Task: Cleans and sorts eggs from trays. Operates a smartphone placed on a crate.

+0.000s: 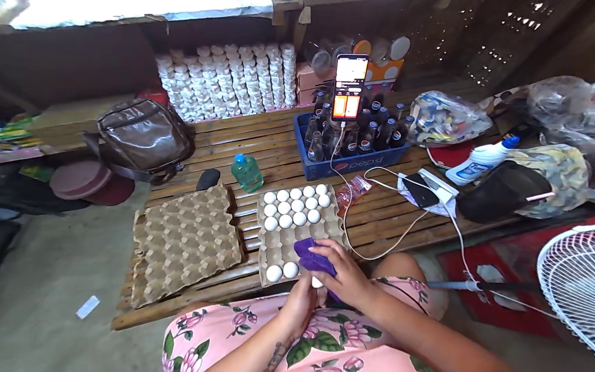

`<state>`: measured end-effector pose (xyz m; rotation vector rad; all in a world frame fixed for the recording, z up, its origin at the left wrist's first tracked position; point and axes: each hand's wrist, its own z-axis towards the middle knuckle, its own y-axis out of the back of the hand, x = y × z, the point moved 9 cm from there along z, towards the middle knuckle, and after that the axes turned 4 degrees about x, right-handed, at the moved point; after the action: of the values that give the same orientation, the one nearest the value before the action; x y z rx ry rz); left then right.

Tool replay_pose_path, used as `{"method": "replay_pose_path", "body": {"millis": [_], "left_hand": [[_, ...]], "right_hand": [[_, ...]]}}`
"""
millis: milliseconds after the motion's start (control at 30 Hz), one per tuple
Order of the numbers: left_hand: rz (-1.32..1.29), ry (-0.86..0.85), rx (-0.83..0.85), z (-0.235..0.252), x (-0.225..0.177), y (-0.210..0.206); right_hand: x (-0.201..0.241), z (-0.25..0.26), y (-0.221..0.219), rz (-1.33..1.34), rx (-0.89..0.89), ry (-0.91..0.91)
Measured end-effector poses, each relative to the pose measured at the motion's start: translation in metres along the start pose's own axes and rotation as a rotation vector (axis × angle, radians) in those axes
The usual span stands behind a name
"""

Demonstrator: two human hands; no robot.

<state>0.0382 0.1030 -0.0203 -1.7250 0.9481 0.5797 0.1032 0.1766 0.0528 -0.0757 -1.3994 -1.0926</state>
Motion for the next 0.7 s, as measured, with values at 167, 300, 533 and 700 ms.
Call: {"method": "replay_pose_path", "body": {"millis": [167,300,533,700], "left_hand": [[-0.091,-0.06,-0.051,0.0,-0.011,0.001],[-0.185,-0.104,-0.165,-0.001,-0.017,0.013],[-0.285,-0.083,-0.123,-0.007,-0.02,0.015],[-0.452,-0.056,-0.152,-0.006,-0.021,0.025]], "right_hand": [[-0.01,0.002,0.002,0.148,0.022,-0.152],[0.008,-0.006,-0.008,-0.093,0.023,0.007],[0.022,-0.002,-0.024,-0.189,0.288,-0.005],[0.019,0.025,0.001,0.373,0.367,-0.11]]}}
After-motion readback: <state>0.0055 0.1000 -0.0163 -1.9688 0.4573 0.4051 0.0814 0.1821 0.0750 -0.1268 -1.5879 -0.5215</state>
